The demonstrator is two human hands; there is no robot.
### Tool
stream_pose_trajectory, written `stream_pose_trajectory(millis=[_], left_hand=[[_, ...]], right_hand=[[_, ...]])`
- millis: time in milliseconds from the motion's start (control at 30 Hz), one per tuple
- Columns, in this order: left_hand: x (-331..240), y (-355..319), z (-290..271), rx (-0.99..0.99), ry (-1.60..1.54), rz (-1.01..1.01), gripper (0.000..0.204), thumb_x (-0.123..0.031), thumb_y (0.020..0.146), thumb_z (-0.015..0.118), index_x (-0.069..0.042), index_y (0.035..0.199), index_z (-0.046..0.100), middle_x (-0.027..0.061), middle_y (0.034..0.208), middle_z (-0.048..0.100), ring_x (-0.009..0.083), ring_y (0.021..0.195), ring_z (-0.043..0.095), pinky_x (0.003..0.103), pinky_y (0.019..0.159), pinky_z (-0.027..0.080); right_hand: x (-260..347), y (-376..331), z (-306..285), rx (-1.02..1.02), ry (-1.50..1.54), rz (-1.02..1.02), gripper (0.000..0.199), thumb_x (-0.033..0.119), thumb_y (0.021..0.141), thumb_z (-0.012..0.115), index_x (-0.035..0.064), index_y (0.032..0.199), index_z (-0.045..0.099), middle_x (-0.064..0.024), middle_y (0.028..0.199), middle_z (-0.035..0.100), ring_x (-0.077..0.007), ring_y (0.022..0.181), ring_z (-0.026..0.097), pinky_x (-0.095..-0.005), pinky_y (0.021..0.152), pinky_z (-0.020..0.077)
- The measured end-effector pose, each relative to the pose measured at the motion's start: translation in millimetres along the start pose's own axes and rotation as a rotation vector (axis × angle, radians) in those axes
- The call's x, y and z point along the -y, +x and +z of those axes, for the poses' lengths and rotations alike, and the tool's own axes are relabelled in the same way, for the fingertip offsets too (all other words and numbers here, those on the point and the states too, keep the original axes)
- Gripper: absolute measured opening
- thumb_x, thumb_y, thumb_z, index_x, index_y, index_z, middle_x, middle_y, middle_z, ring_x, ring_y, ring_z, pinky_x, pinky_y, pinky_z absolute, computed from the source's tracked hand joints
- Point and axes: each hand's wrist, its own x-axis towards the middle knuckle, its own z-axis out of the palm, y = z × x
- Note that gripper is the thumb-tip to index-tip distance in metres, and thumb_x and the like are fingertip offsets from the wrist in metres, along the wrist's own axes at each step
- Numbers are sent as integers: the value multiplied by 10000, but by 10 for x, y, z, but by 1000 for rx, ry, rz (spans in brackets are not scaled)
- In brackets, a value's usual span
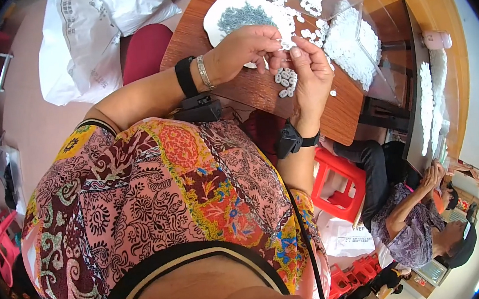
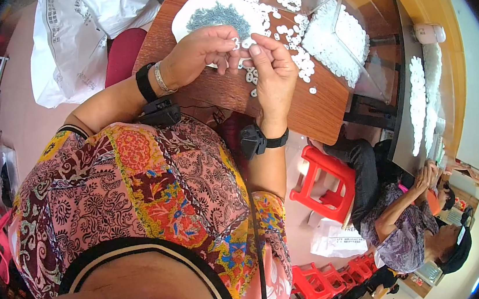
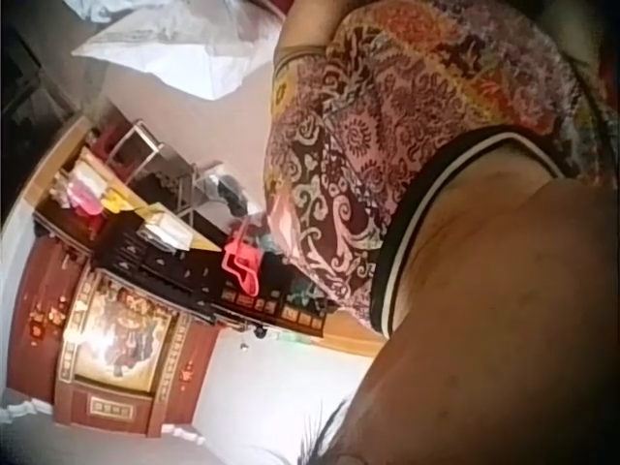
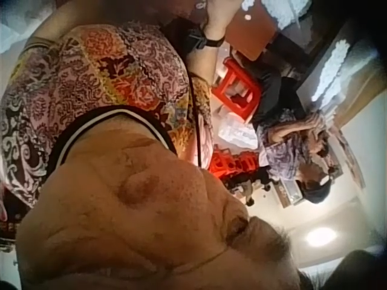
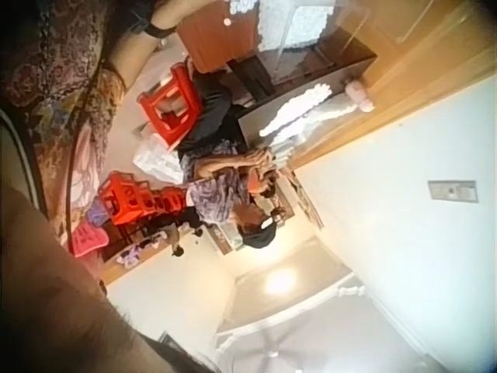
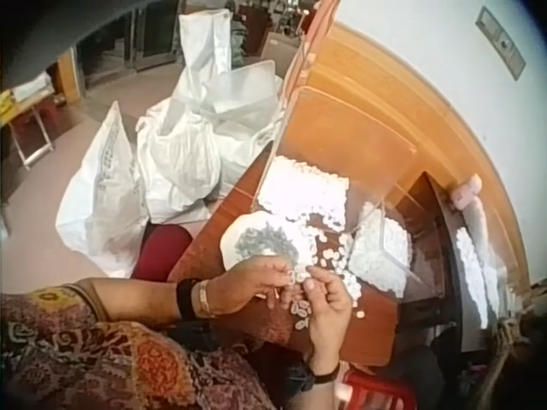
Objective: Assembling small white plastic components by manually inserting metal pins into them.
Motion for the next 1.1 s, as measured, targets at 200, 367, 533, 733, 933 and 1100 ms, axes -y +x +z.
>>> stream_pose_trajectory(millis=[200, 367, 533, 733, 933, 1100], left_hand=[[12, -9, -22, -7, -35, 6, 207, -231, 915, 463, -44, 864, 536, 41, 766, 588, 116, 706, 597, 203, 590, 450], [44, -1, -30, 66, -33, 28, 223, -234, 905, 453, -49, 814, 538, 34, 740, 579, 105, 661, 562, 210, 597, 435], [40, -27, -58, 34, 248, 47, 244, -244, 887, 457, -48, 768, 542, 22, 693, 562, 96, 642, 534, 226, 594, 419], [28, -37, -2, 43, 251, 60, 241, -248, 886, 462, -54, 766, 540, 15, 680, 551, 92, 624, 518, 227, 591, 411], [67, -56, -78, -64, 188, 8, 225, -245, 899, 470, -56, 791, 527, -2, 654, 518, 80, 597, 507, 216, 561, 400], [96, -60, -81, -87, 179, -19, 221, -249, 894, 492, -56, 791, 524, -13, 621, 486, 72, 568, 493, 209, 526, 386]], right_hand=[[-47, 1, -25, 30, -52, 8, 163, 8, 876, 562, -16, 1023, 627, -55, 842, 645, -99, 735, 603, -215, 635, 487], [-210, 11, -92, 53, 52, 49, 153, 12, 872, 562, -15, 1006, 630, -50, 822, 637, -93, 700, 585, -209, 613, 471], [-150, -37, -50, 114, 161, 114, 155, 23, 874, 562, -15, 1015, 615, -44, 768, 625, -95, 641, 572, -201, 587, 461], [-162, -44, -38, 114, 152, 128, 157, 25, 881, 556, -19, 1024, 600, -46, 770, 627, -93, 650, 588, -198, 595, 483], [-122, -27, -40, 26, 115, 113, 146, 5, 874, 556, -18, 1014, 589, -49, 815, 629, -95, 656, 591, -200, 605, 488], [-129, -11, -73, 40, 192, 122, 153, -10, 866, 563, -18, 1012, 607, -54, 802, 632, -96, 657, 592, -206, 611, 495]])
